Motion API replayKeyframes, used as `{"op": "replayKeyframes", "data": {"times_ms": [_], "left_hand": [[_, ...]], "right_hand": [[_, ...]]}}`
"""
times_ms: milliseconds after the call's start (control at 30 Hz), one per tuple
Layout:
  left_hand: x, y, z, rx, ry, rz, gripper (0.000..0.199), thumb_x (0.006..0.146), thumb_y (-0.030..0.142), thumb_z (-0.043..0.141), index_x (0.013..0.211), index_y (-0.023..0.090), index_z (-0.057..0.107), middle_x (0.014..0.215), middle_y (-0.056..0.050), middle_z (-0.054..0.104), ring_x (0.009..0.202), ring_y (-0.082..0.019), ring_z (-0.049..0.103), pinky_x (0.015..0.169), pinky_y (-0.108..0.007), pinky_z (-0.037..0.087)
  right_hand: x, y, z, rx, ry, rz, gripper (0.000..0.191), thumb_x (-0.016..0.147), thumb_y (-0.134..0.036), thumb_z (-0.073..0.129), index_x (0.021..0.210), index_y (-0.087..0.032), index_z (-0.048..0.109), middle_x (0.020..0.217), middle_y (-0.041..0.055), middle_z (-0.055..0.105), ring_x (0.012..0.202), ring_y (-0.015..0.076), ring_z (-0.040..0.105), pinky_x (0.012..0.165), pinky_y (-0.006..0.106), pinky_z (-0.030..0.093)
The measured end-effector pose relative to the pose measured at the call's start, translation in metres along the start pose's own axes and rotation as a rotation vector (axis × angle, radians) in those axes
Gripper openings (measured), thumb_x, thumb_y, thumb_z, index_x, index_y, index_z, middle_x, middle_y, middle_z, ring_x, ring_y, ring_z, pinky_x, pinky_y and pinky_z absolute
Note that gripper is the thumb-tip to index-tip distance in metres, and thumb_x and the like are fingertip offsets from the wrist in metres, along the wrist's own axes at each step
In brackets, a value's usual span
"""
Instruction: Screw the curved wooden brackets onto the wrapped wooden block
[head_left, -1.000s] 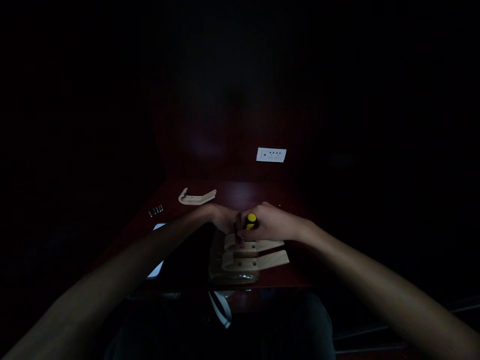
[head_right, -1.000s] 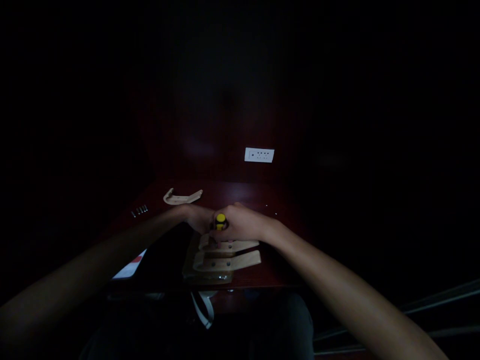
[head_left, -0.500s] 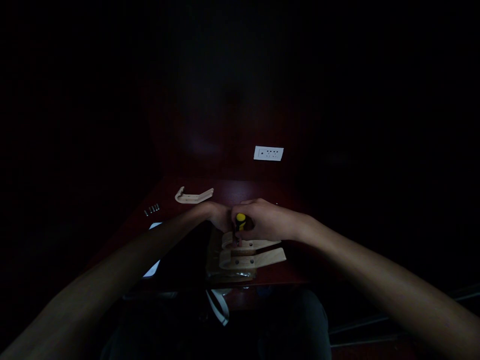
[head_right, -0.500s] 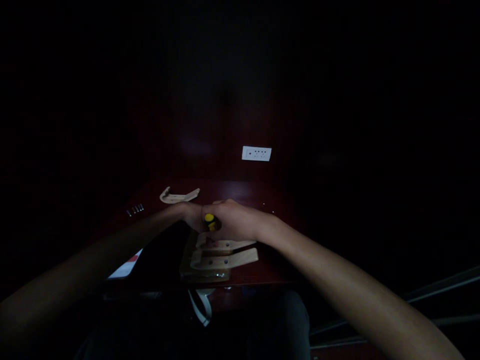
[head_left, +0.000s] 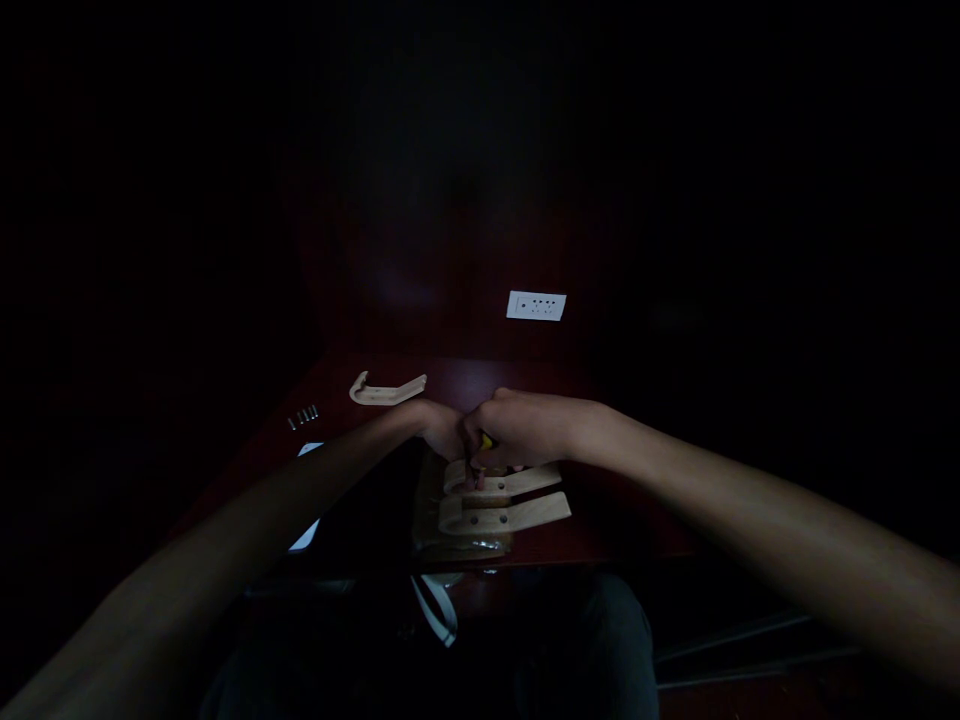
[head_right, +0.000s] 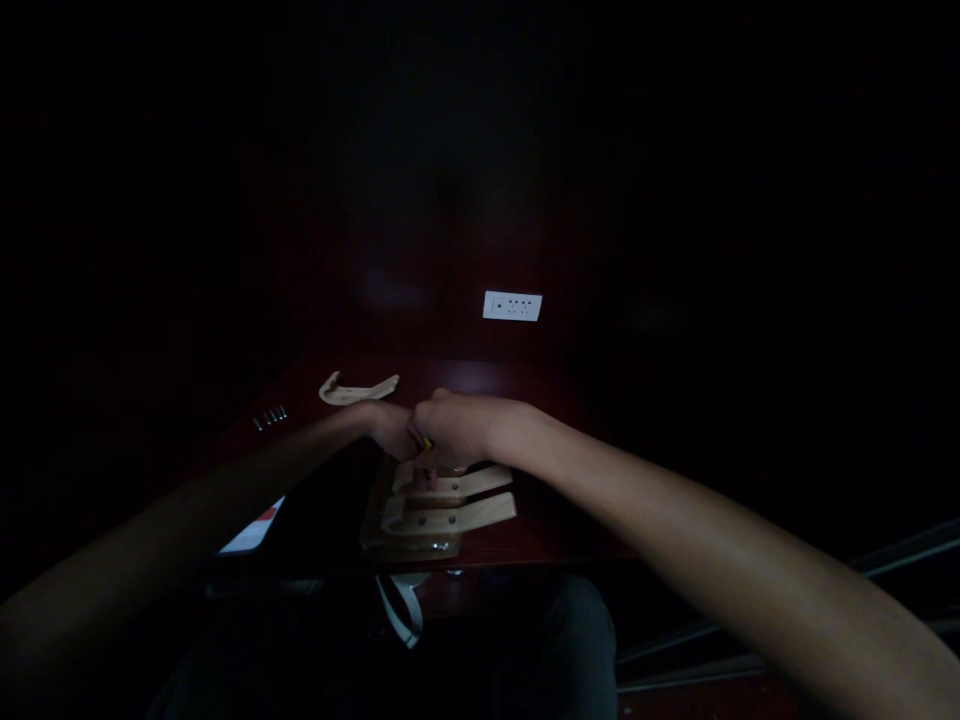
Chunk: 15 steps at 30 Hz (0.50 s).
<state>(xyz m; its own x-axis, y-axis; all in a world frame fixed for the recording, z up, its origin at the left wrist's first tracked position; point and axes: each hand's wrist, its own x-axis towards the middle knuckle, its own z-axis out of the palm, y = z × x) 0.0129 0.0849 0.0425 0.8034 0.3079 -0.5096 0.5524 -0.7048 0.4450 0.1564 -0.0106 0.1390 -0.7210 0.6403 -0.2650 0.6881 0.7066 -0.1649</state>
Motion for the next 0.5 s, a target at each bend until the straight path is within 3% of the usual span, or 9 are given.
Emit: {"op": "replayKeyframes", "data": {"times_ms": [200, 333, 500], "left_hand": [[0.0050, -0.0056, 0.0008, -0.005, 0.066, 0.029, 0.037, 0.064, 0.018, 0.065, 0.101, 0.022, 0.068, 0.082, 0.002, 0.072, 0.088, -0.018, 0.060, 0.082, -0.021, 0.043], [0.0039, -0.0022, 0.0001, -0.019, 0.035, 0.067, 0.035, 0.066, 0.019, 0.064, 0.101, 0.022, 0.068, 0.080, 0.004, 0.071, 0.088, -0.017, 0.060, 0.082, -0.021, 0.043], [-0.0005, 0.0003, -0.0014, -0.045, 0.026, 0.076, 0.032, 0.067, 0.020, 0.065, 0.099, 0.022, 0.069, 0.086, 0.003, 0.072, 0.087, -0.017, 0.061, 0.080, -0.021, 0.044]], "right_hand": [[0.0036, 0.0008, 0.0005, 0.046, -0.049, 0.031, 0.020, 0.082, -0.024, 0.059, 0.092, -0.012, 0.071, 0.055, 0.0009, 0.064, 0.050, 0.0109, 0.056, 0.054, 0.023, 0.040], [0.0025, -0.0008, -0.0009, 0.109, -0.093, 0.047, 0.021, 0.084, -0.023, 0.055, 0.089, -0.010, 0.070, 0.062, 0.0025, 0.067, 0.047, 0.0097, 0.057, 0.050, 0.021, 0.040], [0.0007, -0.0030, -0.0008, 0.121, -0.083, 0.023, 0.019, 0.084, -0.024, 0.057, 0.087, -0.012, 0.071, 0.056, 0.0004, 0.064, 0.048, 0.0095, 0.057, 0.051, 0.021, 0.041]]}}
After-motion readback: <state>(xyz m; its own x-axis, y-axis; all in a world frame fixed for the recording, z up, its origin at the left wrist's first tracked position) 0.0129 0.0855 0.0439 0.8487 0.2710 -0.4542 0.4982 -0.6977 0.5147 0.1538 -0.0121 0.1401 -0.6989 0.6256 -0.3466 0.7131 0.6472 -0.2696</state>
